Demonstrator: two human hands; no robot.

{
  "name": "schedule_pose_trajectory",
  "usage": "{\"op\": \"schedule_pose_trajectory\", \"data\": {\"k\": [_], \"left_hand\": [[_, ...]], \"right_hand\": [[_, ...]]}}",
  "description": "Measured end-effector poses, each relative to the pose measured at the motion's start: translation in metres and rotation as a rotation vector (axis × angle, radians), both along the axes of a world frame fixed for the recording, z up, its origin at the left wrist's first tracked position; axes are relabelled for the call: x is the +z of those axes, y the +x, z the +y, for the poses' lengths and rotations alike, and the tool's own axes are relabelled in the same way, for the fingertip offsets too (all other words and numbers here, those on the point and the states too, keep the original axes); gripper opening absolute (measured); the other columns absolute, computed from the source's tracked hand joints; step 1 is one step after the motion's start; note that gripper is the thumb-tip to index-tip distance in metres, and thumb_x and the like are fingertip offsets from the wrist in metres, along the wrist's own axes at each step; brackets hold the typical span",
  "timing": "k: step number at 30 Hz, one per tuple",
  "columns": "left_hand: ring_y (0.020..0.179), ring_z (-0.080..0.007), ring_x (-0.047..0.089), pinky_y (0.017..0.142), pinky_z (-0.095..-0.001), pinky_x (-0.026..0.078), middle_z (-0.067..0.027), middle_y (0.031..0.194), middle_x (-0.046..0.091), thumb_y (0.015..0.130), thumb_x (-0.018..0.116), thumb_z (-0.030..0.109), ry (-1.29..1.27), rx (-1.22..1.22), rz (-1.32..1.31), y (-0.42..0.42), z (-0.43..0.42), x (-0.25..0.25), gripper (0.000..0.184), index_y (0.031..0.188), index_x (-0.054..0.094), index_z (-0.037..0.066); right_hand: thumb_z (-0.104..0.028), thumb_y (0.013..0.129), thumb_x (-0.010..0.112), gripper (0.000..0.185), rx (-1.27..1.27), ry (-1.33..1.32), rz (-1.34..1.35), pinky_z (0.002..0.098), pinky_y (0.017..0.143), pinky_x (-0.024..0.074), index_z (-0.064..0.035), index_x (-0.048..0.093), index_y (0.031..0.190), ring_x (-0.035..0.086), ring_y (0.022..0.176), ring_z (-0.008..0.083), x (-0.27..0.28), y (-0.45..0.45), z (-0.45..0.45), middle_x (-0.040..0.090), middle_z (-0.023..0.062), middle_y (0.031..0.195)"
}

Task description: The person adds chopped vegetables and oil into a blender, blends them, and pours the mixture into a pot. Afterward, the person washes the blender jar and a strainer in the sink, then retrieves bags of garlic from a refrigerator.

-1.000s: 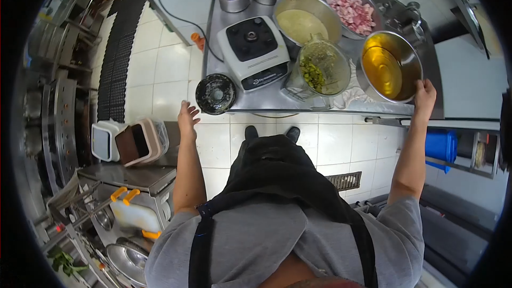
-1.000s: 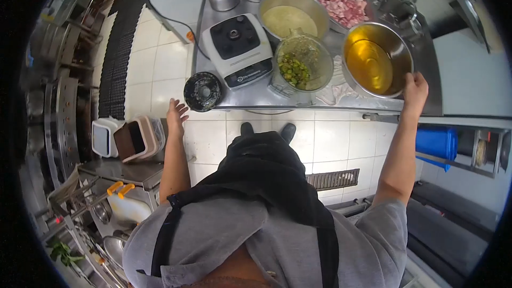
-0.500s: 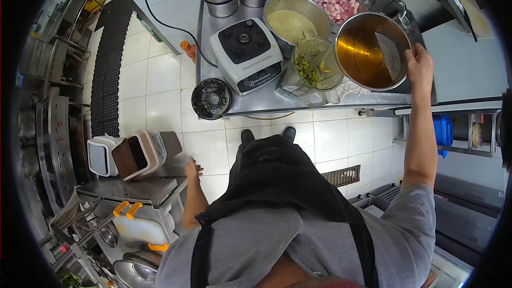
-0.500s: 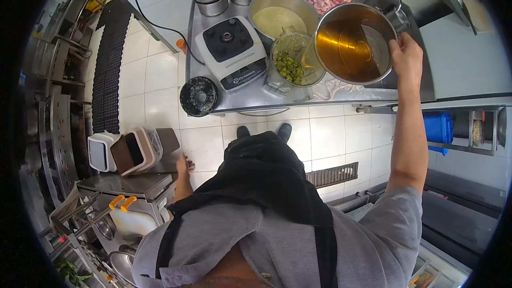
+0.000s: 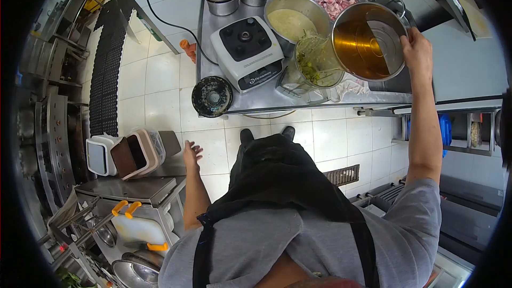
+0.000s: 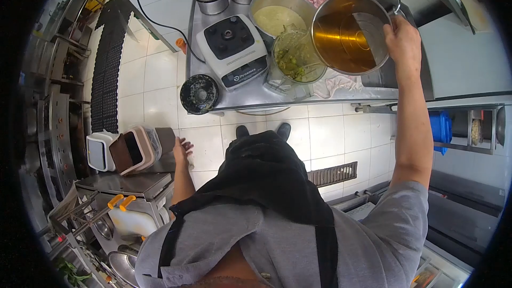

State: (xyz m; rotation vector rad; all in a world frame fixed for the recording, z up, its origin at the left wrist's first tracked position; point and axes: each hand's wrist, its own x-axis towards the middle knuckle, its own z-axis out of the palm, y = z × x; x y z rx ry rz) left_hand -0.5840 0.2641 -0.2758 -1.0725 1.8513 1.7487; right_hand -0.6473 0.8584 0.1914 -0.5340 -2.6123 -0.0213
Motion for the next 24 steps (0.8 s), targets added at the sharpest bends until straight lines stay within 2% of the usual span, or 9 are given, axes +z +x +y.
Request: {"op": "schedule_pose_trajectory", "data": {"k": [5,7,10,11,18,20,21,23,24], "left_hand": [[0.084,-0.0212,0.065,0.064,-0.0335,0.045,-0.0113,0.097,0.065,0.095,0.037,0.051,0.073,0.043,0.202,-0.053,0.033,0.061,0.059,0.119,0.054,0.000],[0.098,-0.0217,0.061,0.072,-0.0331,0.044,-0.0124,0.108,0.061,0.094,0.038,0.055,0.158,-0.007,0.306,-0.070,0.045,0.081,0.066,0.125,0.050,-0.001],[0.107,-0.0218,0.054,0.076,-0.0328,0.043,-0.0136,0.119,0.056,0.091,0.041,0.059,0.200,-0.076,0.329,-0.090,0.061,0.100,0.075,0.133,0.043,-0.003],[0.100,-0.0174,0.056,0.071,-0.0313,0.043,-0.0109,0.113,0.058,0.089,0.045,0.059,0.217,-0.062,0.338,-0.094,0.065,0.101,0.070,0.125,0.050,0.000],[0.093,-0.0169,0.056,0.073,-0.0332,0.044,-0.0083,0.105,0.061,0.086,0.054,0.054,0.252,-0.198,0.170,-0.115,0.086,0.126,0.059,0.118,0.054,0.005],[0.089,-0.0178,0.057,0.073,-0.0355,0.044,-0.0074,0.102,0.062,0.083,0.061,0.044,0.197,-0.225,0.149,-0.120,0.087,0.119,0.050,0.114,0.055,0.006],[0.089,-0.0178,0.057,0.073,-0.0355,0.044,-0.0074,0.102,0.062,0.083,0.061,0.044,0.195,-0.223,0.150,-0.123,0.086,0.116,0.050,0.114,0.055,0.006],[0.087,-0.0190,0.058,0.073,-0.0363,0.045,-0.0074,0.102,0.062,0.080,0.064,0.033,0.206,-0.198,0.125,-0.128,0.083,0.110,0.045,0.113,0.055,0.004],[0.087,-0.0190,0.058,0.073,-0.0363,0.045,-0.0074,0.102,0.062,0.080,0.064,0.033,0.203,-0.199,0.127,-0.129,0.082,0.107,0.045,0.113,0.055,0.004]], "right_hand": [[-0.021,0.079,0.059,0.025,-0.007,0.023,-0.026,0.0460,0.074,0.0475,-0.0008,0.063,0.093,0.062,0.082,0.0389,0.003,-0.005,-0.002,0.065,0.0208,0.083],[-0.021,0.079,0.060,0.024,0.000,0.048,-0.031,0.0460,0.076,0.0479,-0.0011,0.064,0.092,0.062,0.084,0.0388,0.003,-0.007,-0.001,0.065,0.0205,0.085],[-0.022,0.080,0.061,0.024,0.007,0.069,-0.006,0.0457,0.077,0.0482,-0.0015,0.064,0.093,0.062,0.086,0.0386,0.001,-0.009,-0.001,0.066,0.0201,0.087],[-0.022,0.080,0.061,0.024,0.004,0.068,-0.006,0.0457,0.077,0.0482,-0.0015,0.064,0.093,0.062,0.086,0.0386,0.001,-0.009,-0.003,0.066,0.0201,0.087],[-0.024,0.080,0.061,0.027,-0.049,0.022,-0.005,0.0444,0.077,0.0477,-0.0017,0.064,0.095,0.062,0.086,0.0382,-0.007,-0.007,0.010,0.066,0.0198,0.087],[-0.024,0.079,0.061,0.027,-0.100,-0.009,-0.026,0.0435,0.077,0.0476,-0.0013,0.064,0.094,0.063,0.085,0.0378,-0.010,-0.004,0.018,0.066,0.0197,0.085],[-0.023,0.079,0.061,0.026,-0.118,-0.094,-0.001,0.0419,0.074,0.0473,0.0000,0.063,0.091,0.062,0.081,0.0360,-0.011,0.000,0.018,0.065,0.0189,0.081],[-0.022,0.078,0.060,0.026,-0.135,-0.181,0.026,0.0404,0.072,0.0470,0.0012,0.062,0.088,0.062,0.076,0.0341,-0.013,0.004,0.025,0.064,0.0181,0.077],[-0.021,0.077,0.060,0.025,-0.131,-0.230,0.035,0.0381,0.069,0.0461,0.0022,0.061,0.085,0.060,0.071,0.0291,-0.016,0.006,0.033,0.061,0.0157,0.072]]}}
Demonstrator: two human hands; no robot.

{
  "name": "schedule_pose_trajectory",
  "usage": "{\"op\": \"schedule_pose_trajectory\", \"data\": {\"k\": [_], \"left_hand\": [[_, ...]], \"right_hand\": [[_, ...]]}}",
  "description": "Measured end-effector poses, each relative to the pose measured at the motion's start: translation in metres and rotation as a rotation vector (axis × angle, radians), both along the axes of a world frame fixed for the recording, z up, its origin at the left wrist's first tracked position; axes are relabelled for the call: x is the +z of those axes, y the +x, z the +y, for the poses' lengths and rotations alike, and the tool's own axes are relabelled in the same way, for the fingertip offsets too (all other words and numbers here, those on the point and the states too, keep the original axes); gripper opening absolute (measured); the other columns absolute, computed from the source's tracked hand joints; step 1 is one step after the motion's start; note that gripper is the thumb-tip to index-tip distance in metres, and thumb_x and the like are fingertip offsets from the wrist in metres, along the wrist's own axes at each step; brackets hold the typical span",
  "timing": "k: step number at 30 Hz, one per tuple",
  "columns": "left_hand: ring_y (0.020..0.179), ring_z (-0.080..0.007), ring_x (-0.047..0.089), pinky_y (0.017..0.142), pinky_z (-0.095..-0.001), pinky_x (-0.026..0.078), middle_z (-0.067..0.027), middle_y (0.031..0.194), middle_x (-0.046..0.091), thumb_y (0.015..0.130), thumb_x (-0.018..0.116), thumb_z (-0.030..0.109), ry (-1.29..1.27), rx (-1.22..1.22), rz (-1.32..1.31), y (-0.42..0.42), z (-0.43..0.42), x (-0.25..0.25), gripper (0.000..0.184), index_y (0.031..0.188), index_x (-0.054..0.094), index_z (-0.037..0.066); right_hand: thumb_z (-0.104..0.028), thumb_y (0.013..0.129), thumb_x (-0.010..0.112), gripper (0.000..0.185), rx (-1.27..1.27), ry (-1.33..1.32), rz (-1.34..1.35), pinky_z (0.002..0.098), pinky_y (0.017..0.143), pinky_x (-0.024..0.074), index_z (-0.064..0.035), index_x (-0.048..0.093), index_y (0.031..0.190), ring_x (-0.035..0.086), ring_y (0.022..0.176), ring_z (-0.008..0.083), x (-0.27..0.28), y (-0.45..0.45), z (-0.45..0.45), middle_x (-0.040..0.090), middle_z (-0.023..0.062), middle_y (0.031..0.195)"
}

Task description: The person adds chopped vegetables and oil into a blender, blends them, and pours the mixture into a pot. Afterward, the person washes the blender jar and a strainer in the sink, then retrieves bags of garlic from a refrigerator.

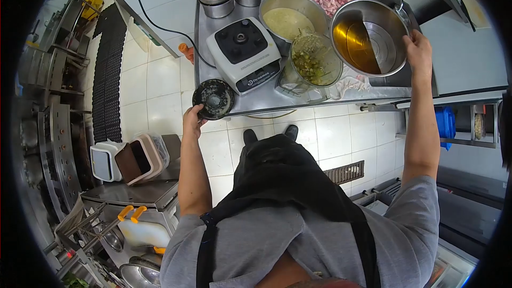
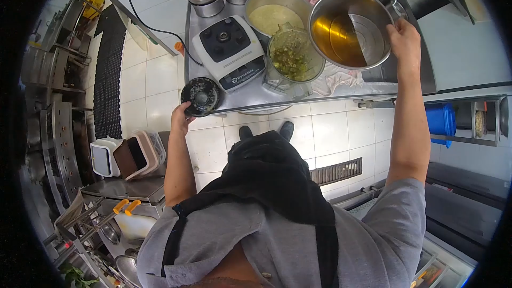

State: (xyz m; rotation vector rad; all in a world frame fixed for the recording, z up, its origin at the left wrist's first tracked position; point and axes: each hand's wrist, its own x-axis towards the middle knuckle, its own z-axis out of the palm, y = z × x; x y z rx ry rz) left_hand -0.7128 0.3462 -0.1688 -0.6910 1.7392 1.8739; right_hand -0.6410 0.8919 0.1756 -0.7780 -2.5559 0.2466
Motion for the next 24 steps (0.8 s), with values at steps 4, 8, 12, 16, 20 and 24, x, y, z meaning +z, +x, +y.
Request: {"op": "schedule_pose_trajectory", "data": {"k": [4,8,12,16,20,24], "left_hand": [[0.089,-0.0209,0.059,0.079,-0.0388,0.047,-0.0090,0.102,0.062,0.077,0.062,0.024,0.054,0.091,0.004,0.005,0.007,0.000,0.042,0.113,0.054,0.003],[0.104,-0.0259,0.058,0.092,-0.0444,0.046,-0.0121,0.116,0.060,0.077,0.057,0.017,0.618,0.265,0.150,0.025,-0.001,-0.001,0.046,0.120,0.053,0.003],[0.115,-0.0317,0.053,0.101,-0.0497,0.041,-0.0141,0.125,0.056,0.080,0.055,0.024,0.865,0.366,0.283,0.059,-0.010,0.061,0.052,0.127,0.050,0.004],[0.121,-0.0352,0.049,0.101,-0.0600,0.037,-0.0137,0.134,0.049,0.086,0.051,0.051,0.925,0.644,0.336,0.080,-0.027,0.122,0.061,0.133,0.048,0.012],[0.125,-0.0376,0.043,0.097,-0.0626,0.039,-0.0137,0.137,0.046,0.086,0.051,0.051,0.962,0.654,0.422,0.094,-0.028,0.132,0.061,0.134,0.046,0.013],[0.130,-0.0352,0.038,0.085,-0.0525,0.049,-0.0164,0.131,0.050,0.086,0.055,0.039,1.238,0.315,0.383,0.114,-0.025,0.117,0.053,0.130,0.050,0.009]], "right_hand": [[-0.019,0.077,0.060,0.022,0.026,-0.142,0.093,0.0311,0.057,0.0407,0.0026,0.056,0.074,0.049,0.057,0.0142,-0.010,0.011,0.022,0.051,0.0068,0.060],[-0.017,0.076,0.060,0.020,0.084,-0.314,0.183,0.0269,0.050,0.0335,-0.0005,0.054,0.067,0.042,0.052,0.0085,-0.040,0.024,0.062,0.046,0.0000,0.056],[-0.014,0.074,0.061,0.015,0.018,-0.528,0.298,0.0256,0.045,0.0266,-0.0048,0.055,0.062,0.038,0.048,0.0077,-0.078,0.043,0.073,0.047,-0.0030,0.054],[-0.013,0.070,0.061,0.010,-0.184,-0.764,0.444,0.0263,0.044,0.0405,-0.0028,0.060,0.068,0.048,0.049,0.0117,-0.150,0.056,0.084,0.052,0.0014,0.058],[-0.009,0.070,0.059,0.018,-0.363,-0.852,0.529,0.0338,0.047,0.0563,0.0078,0.060,0.077,0.062,0.057,0.0200,-0.231,0.051,0.075,0.061,0.0134,0.069],[-0.014,0.077,0.063,0.023,-0.521,-0.830,0.477,0.0337,0.047,0.0580,0.0079,0.058,0.079,0.063,0.060,0.0207,-0.307,0.044,0.068,0.062,0.0155,0.075]]}}
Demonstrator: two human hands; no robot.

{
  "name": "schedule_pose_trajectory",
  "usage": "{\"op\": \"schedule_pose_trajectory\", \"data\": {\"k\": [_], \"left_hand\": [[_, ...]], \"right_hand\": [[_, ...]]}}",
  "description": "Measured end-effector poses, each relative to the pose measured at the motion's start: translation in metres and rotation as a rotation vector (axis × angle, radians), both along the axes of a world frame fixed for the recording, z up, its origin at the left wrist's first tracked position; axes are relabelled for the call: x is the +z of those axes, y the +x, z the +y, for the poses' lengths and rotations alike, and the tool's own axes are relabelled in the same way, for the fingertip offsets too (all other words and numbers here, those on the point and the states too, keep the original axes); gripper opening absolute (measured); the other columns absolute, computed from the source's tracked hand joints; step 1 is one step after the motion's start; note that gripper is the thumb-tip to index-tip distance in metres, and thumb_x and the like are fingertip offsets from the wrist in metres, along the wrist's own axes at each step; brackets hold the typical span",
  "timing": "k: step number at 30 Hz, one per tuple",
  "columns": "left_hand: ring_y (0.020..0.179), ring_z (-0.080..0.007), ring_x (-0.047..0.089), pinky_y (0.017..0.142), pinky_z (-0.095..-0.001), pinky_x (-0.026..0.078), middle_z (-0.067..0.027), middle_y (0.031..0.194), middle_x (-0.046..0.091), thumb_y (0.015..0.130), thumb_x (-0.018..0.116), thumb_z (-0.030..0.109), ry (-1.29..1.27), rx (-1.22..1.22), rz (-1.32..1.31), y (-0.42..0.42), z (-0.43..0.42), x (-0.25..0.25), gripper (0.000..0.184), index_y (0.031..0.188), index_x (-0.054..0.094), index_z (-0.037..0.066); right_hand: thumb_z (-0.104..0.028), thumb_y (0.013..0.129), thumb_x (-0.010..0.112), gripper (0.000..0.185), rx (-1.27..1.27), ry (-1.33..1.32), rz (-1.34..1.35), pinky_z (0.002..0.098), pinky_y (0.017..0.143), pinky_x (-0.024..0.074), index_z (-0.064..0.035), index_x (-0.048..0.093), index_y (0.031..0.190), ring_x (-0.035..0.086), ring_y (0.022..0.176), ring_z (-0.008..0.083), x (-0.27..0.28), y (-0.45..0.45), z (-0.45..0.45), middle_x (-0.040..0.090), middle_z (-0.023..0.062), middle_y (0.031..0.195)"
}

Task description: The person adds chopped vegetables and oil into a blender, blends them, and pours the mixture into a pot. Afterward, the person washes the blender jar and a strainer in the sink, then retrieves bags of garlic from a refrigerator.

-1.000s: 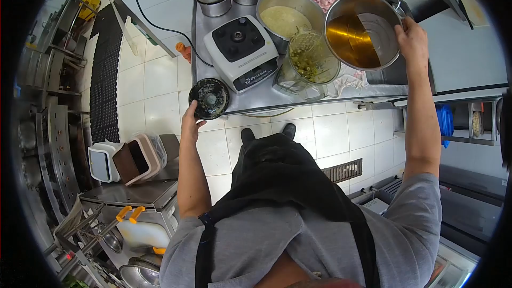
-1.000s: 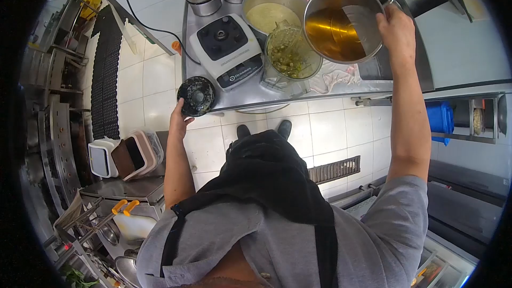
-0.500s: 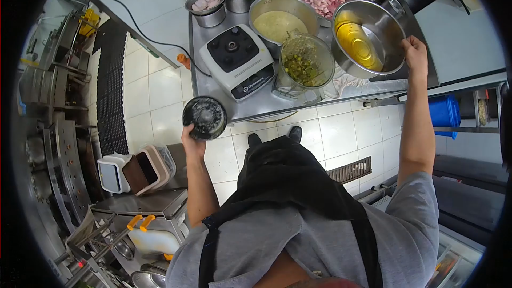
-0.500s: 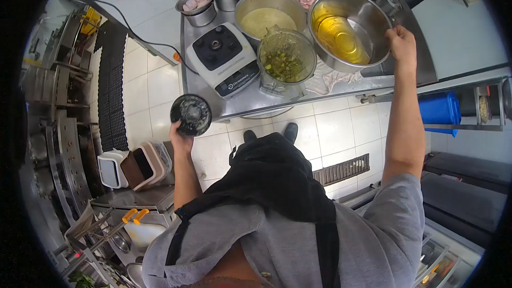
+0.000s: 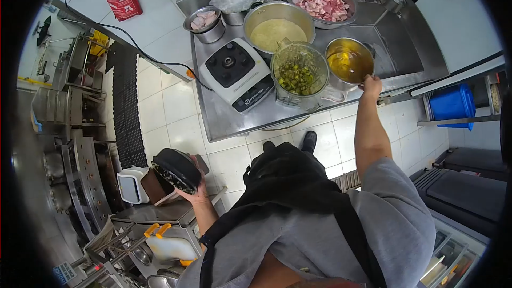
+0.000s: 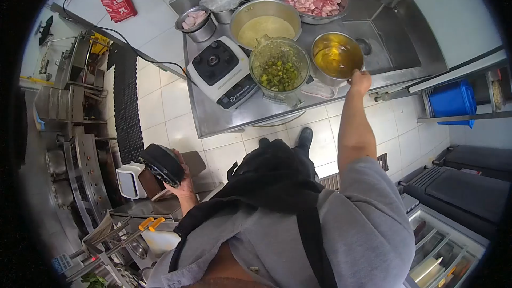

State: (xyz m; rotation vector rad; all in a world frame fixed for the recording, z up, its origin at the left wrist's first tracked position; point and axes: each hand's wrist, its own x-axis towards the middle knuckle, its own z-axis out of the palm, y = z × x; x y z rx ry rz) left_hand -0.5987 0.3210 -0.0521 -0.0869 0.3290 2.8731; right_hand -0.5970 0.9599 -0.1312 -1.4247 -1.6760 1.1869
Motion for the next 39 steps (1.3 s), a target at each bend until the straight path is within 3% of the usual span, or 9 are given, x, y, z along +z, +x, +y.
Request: {"op": "schedule_pose_trajectory", "data": {"k": [4,6,7,8,13,18,26,29,39], "left_hand": [[0.132,-0.0334,0.036,0.088,-0.0462,0.047,-0.0157,0.139,0.043,0.090,0.050,0.031,0.399,0.044,0.035,-0.002,0.029,0.036,0.055,0.137,0.040,0.006],[0.137,-0.0331,0.029,0.083,-0.0457,0.040,-0.0156,0.147,0.033,0.087,0.051,0.039,0.382,0.044,-0.047,-0.011,0.012,0.030,0.065,0.143,0.033,0.010],[0.138,-0.0349,0.026,0.077,-0.0409,0.038,-0.0152,0.150,0.028,0.087,0.048,0.043,0.234,0.018,0.054,-0.019,0.019,0.036,0.068,0.145,0.030,0.010],[0.139,-0.0405,0.019,0.086,-0.0539,0.040,-0.0169,0.150,0.026,0.087,0.047,0.046,0.189,-0.078,0.217,-0.027,0.029,0.041,0.070,0.145,0.030,0.011],[0.139,-0.0458,0.007,0.093,-0.0743,0.032,-0.0193,0.151,0.020,0.084,0.057,0.047,0.358,-0.236,0.015,-0.045,0.059,0.051,0.072,0.145,0.029,0.017],[0.129,-0.0567,0.026,0.086,-0.0721,0.041,-0.0210,0.141,0.036,0.079,0.052,0.061,0.118,-0.190,-0.068,-0.038,0.086,0.062,0.076,0.140,0.038,0.018],[0.129,-0.0430,0.036,0.092,-0.0795,0.026,-0.0103,0.145,0.035,0.080,0.038,0.074,-0.155,-0.030,-0.071,-0.009,0.033,0.031,0.077,0.140,0.039,0.025],[0.124,-0.0338,0.045,0.102,-0.0599,0.036,-0.0093,0.136,0.048,0.084,0.040,0.068,-0.195,0.098,-0.142,-0.007,0.019,0.014,0.070,0.134,0.048,0.020],[0.121,-0.0316,0.049,0.103,-0.0528,0.038,-0.0099,0.131,0.053,0.087,0.041,0.063,-0.144,0.196,-0.101,0.003,-0.002,0.014,0.065,0.131,0.051,0.015]], "right_hand": [[-0.022,0.084,0.065,0.032,-0.098,-0.185,0.186,0.0358,0.062,0.0583,0.0088,0.059,0.086,0.065,0.074,0.0215,-0.030,0.012,-0.030,0.063,0.0167,0.083],[-0.028,0.090,0.061,0.038,-0.174,0.478,-0.187,0.0359,0.081,0.0514,0.0092,0.060,0.096,0.062,0.089,0.0210,0.014,0.017,-0.080,0.064,0.0159,0.090],[-0.028,0.091,0.060,0.037,-0.041,0.336,0.014,0.0349,0.085,0.0472,0.0086,0.060,0.100,0.060,0.091,0.0207,0.038,0.022,-0.111,0.064,0.0152,0.094],[-0.028,0.092,0.058,0.038,0.096,0.188,0.212,0.0338,0.089,0.0431,0.0080,0.061,0.104,0.058,0.094,0.0204,0.053,0.029,-0.143,0.064,0.0144,0.097],[-0.032,0.097,0.049,0.038,0.534,-0.103,0.524,0.0291,0.074,0.0429,0.0029,0.061,0.089,0.052,0.077,0.0167,0.036,0.027,-0.239,0.060,0.0064,0.083],[-0.037,0.097,0.048,0.043,0.194,-0.406,0.633,0.0250,0.049,0.0313,-0.0109,0.043,0.064,0.038,0.058,0.0071,0.056,-0.011,-0.252,0.041,-0.0016,0.063],[-0.037,0.095,0.052,0.045,0.289,-0.323,0.779,0.0244,0.037,0.0195,-0.0143,0.038,0.059,0.029,0.039,0.0070,0.167,-0.007,-0.230,0.034,-0.0030,0.050],[-0.042,0.092,0.056,0.036,0.375,-0.437,0.817,0.0252,0.038,0.0172,-0.0128,0.046,0.073,0.025,0.038,0.0082,0.217,-0.023,-0.223,0.029,-0.0036,0.049],[-0.036,0.090,0.058,0.034,0.705,-0.410,0.970,0.0240,0.038,0.0199,-0.0107,0.046,0.072,0.028,0.038,0.0076,0.277,-0.138,-0.269,0.033,-0.0035,0.051]]}}
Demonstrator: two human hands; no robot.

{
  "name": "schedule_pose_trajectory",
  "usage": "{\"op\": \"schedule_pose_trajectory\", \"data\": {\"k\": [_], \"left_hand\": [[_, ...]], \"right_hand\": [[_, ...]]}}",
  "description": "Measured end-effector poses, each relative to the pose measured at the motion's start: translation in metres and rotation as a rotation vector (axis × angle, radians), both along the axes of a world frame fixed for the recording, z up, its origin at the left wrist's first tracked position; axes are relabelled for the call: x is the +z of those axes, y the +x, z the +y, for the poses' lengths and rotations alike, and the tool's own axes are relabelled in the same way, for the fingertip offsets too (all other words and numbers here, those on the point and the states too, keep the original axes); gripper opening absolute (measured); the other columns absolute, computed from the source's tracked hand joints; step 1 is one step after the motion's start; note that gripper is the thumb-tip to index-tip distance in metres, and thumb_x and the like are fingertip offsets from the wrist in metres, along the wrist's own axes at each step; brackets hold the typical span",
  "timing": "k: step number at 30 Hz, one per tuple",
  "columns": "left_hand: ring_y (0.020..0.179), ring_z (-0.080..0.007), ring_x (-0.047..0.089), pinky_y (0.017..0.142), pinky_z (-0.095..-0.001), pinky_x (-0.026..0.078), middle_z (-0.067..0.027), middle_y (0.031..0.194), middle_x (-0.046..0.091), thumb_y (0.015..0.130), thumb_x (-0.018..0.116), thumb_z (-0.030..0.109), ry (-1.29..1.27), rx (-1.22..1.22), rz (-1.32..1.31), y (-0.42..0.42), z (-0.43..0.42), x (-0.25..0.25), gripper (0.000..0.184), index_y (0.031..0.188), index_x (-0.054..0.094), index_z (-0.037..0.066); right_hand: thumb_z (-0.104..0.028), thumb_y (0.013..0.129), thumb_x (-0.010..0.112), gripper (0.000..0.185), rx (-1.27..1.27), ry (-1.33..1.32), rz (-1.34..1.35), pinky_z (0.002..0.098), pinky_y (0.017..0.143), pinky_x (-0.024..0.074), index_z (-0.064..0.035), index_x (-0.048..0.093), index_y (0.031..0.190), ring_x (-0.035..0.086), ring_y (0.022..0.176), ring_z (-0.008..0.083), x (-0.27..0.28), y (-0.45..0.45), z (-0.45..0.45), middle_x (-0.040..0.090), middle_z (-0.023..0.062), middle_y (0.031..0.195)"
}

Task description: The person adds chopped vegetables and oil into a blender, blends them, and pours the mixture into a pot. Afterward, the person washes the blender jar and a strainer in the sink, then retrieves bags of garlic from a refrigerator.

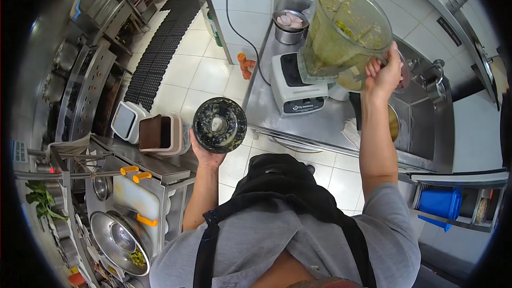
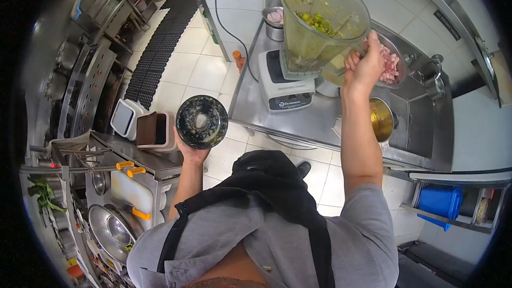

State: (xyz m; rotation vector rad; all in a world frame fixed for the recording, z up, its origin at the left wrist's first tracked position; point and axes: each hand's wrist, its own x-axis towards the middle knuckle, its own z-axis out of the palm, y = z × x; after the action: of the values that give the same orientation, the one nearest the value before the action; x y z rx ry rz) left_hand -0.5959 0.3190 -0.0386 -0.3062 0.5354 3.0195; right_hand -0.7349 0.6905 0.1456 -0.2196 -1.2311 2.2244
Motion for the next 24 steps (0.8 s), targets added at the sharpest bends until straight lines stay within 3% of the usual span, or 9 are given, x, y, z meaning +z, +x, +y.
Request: {"op": "schedule_pose_trajectory", "data": {"k": [7,11,13,19,21,23,24], "left_hand": [[0.121,-0.0329,0.049,0.101,-0.0545,0.039,-0.0112,0.133,0.051,0.087,0.041,0.063,-0.069,0.080,-0.008,0.010,-0.016,0.007,0.067,0.133,0.049,0.014],[0.121,-0.0333,0.049,0.101,-0.0522,0.042,-0.0132,0.134,0.050,0.087,0.043,0.061,-0.131,0.083,0.052,-0.013,-0.022,0.028,0.069,0.135,0.046,0.012],[0.126,-0.0332,0.044,0.103,-0.0527,0.039,-0.0143,0.139,0.044,0.087,0.041,0.063,-0.218,0.121,0.071,-0.039,-0.013,0.060,0.072,0.138,0.042,0.011],[0.125,-0.0329,0.045,0.104,-0.0533,0.037,-0.0124,0.137,0.047,0.085,0.050,0.059,-0.295,0.028,0.467,-0.132,0.043,0.184,0.068,0.136,0.045,0.013],[0.124,-0.0307,0.047,0.105,-0.0506,0.037,-0.0124,0.134,0.050,0.084,0.055,0.054,-0.411,0.021,0.592,-0.166,0.068,0.220,0.067,0.134,0.046,0.010],[0.118,-0.0271,0.052,0.102,-0.0424,0.040,-0.0127,0.128,0.054,0.081,0.064,0.045,-0.659,0.014,0.704,-0.194,0.096,0.249,0.067,0.132,0.047,0.005],[0.111,-0.0218,0.054,0.097,-0.0337,0.041,-0.0124,0.120,0.055,0.077,0.069,0.031,-0.803,-0.018,0.852,-0.210,0.111,0.262,0.067,0.132,0.045,0.001]], "right_hand": [[-0.035,0.089,0.061,0.036,-0.025,0.002,-0.062,0.0239,0.038,0.0216,-0.0107,0.043,0.068,0.032,0.038,0.0070,-0.031,-0.035,-0.024,0.035,-0.0038,0.050],[-0.036,0.089,0.060,0.037,-0.007,-0.020,-0.112,0.0243,0.037,0.0195,-0.0106,0.043,0.069,0.028,0.035,0.0081,-0.045,-0.042,-0.024,0.031,-0.0040,0.046],[-0.036,0.090,0.060,0.039,0.006,0.029,-0.140,0.0244,0.038,0.0205,-0.0111,0.042,0.066,0.029,0.036,0.0079,-0.048,-0.043,-0.027,0.033,-0.0036,0.047],[-0.043,0.087,0.061,0.043,0.074,0.067,-0.153,0.0245,0.041,0.0251,-0.0095,0.045,0.067,0.031,0.040,0.0079,-0.060,-0.060,-0.014,0.036,-0.0025,0.049],[-0.043,0.090,0.057,0.043,0.074,0.079,-0.261,0.0270,0.044,0.0330,-0.0049,0.054,0.070,0.040,0.046,0.0107,-0.058,-0.056,-0.011,0.043,0.0000,0.056],[-0.043,0.091,0.055,0.043,0.024,0.184,-0.240,0.0279,0.050,0.0373,-0.0026,0.057,0.076,0.045,0.052,0.0125,-0.059,-0.049,-0.010,0.048,0.0019,0.061],[-0.042,0.092,0.054,0.043,-0.022,0.298,-0.236,0.0288,0.055,0.0417,-0.0004,0.059,0.081,0.050,0.058,0.0143,-0.063,-0.044,-0.009,0.053,0.0039,0.066]]}}
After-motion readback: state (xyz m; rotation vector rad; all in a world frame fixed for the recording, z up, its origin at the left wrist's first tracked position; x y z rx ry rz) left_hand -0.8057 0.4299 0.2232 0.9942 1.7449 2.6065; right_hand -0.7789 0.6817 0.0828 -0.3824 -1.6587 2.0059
